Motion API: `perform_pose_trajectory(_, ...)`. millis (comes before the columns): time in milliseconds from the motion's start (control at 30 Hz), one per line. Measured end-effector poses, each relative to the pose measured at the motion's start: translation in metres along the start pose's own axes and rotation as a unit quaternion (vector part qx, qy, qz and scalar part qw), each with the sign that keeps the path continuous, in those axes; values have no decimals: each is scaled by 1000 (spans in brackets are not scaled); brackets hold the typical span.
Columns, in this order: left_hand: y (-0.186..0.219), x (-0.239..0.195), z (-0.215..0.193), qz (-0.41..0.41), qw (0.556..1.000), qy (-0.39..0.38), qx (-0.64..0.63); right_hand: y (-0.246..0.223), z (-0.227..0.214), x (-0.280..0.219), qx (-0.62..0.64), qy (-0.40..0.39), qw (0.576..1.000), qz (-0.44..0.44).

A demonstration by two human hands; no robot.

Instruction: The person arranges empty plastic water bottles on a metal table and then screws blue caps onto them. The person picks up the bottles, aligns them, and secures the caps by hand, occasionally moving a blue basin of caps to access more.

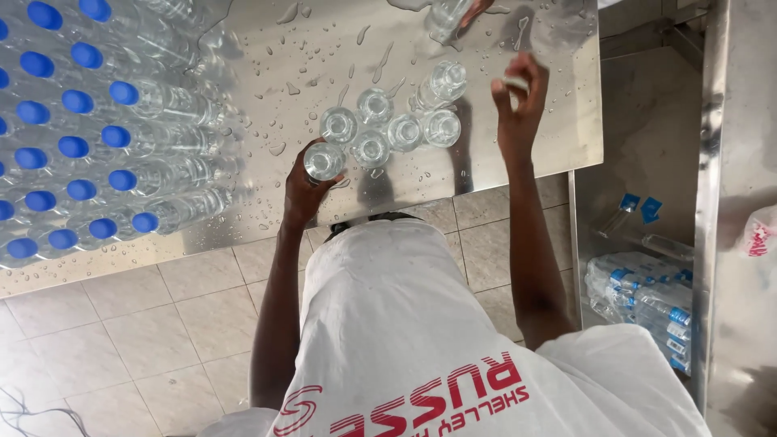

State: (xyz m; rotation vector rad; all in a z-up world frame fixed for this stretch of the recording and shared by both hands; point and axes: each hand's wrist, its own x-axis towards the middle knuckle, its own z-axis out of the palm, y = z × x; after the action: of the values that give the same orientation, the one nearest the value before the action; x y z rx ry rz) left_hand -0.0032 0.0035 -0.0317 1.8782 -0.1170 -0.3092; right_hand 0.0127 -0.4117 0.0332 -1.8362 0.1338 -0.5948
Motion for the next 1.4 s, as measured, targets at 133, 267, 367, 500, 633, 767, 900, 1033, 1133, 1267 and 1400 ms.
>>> perform_pose_trajectory(133,3,0,1,-13,1000,-1,-16,22,17,55,-48,-15,996,-68)
perform_pose_trajectory(267,12,-1,-1,-8,1000,-8,-25,33,33,89,-64,-130,985,-98)
perform_pose_trajectory(367,17,0,-1,-43,998,-10,-48,56,34,110,-35,-196,977,-78)
perform_pose_trajectory(500,10,-3,2,-4,999,-4,-54,77,35,130,-8,-265,964,-22)
perform_pose_trajectory(633,3,-2,4,26,998,-5,-60,95,40,131,-11,-262,965,24)
perform_pose_trajectory(767,2,-3,2,35,997,-9,-61,58,36,109,-70,-171,983,-4)
perform_pose_trajectory(900,11,-3,0,21,997,-10,-71,8,18,83,-43,-106,988,-106)
perform_pose_trajectory(1033,28,-4,-6,-27,999,-26,-35,-23,-23,47,-28,-104,989,-98)
perform_pose_trajectory(1133,34,-1,-10,-44,999,-28,0,-69,-37,33,-103,-147,975,-130)
perform_pose_trajectory(1267,35,0,-14,-62,997,-47,2,-101,-42,19,-238,-226,939,-101)
perform_pose_trajectory(1400,35,-2,-17,-54,997,-45,-16,-106,-39,14,-276,-260,924,-47)
